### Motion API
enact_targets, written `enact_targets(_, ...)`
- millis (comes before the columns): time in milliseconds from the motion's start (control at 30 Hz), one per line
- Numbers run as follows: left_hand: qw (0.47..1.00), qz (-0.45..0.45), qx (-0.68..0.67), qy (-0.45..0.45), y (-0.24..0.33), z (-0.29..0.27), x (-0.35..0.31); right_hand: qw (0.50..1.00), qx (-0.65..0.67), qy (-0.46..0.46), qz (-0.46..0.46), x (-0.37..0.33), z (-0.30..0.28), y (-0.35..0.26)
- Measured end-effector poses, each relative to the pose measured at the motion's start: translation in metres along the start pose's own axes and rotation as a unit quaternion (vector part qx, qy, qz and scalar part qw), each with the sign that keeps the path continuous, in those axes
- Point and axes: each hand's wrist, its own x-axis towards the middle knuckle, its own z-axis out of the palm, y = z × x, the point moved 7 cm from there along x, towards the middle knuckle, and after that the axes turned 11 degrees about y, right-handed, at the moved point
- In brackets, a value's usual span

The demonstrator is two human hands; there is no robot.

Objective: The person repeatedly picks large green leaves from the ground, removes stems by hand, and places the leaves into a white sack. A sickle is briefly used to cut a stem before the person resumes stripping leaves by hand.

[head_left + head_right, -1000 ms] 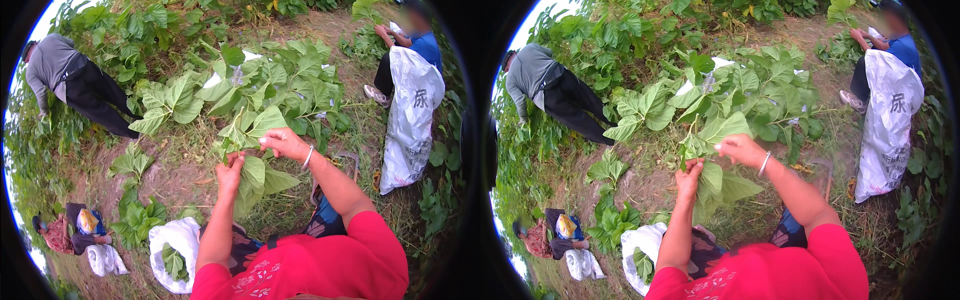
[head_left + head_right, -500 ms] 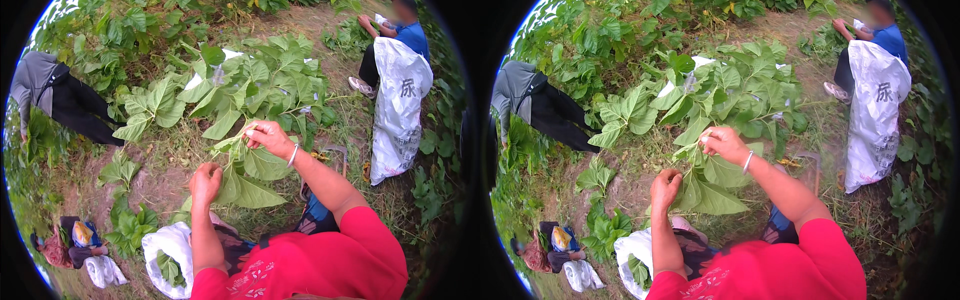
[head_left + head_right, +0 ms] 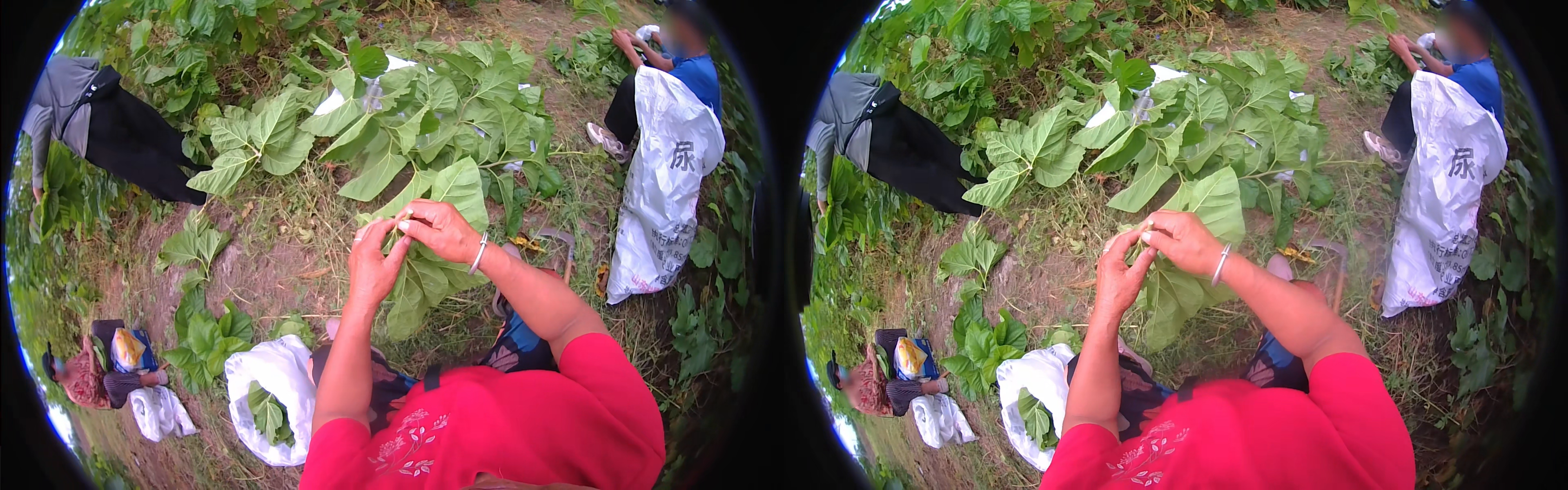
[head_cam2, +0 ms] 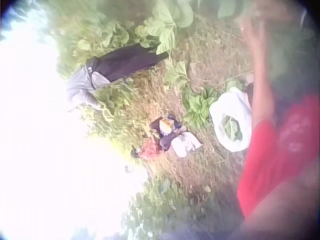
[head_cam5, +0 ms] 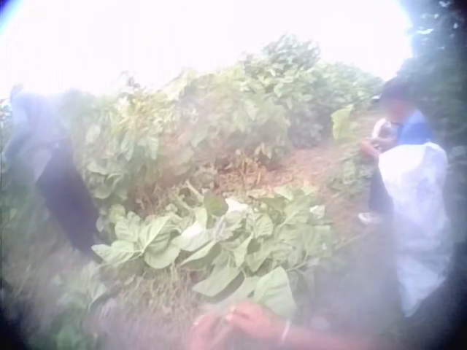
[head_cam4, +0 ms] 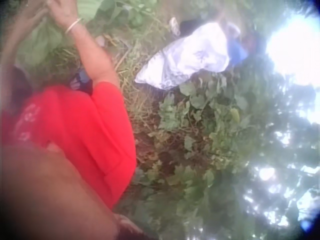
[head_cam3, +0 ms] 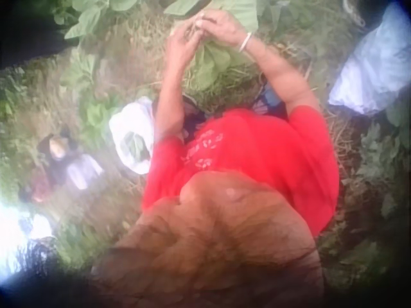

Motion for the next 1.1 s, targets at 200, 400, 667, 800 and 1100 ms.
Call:
enact_targets(200,0.999,0.031,0.025,0.017,0.010,-0.014,0.003,0.996,-0.090,-0.010,0.002,-0.002,-0.002,-0.006)
enact_targets(400,0.990,0.113,0.085,0.013,0.022,-0.013,0.001,0.971,-0.203,0.015,-0.128,-0.005,-0.004,-0.014)
enact_targets(667,0.975,0.147,0.167,0.029,0.022,-0.008,0.000,0.960,-0.242,0.022,-0.138,-0.010,0.002,-0.016)
enact_targets(800,0.977,0.128,0.152,0.071,0.012,-0.007,0.000,0.954,-0.256,0.027,-0.151,-0.012,0.007,-0.020)
enact_targets(1100,0.876,-0.273,-0.396,0.030,-0.041,-0.010,0.013,0.995,-0.099,0.017,-0.022,-0.011,0.003,-0.007)
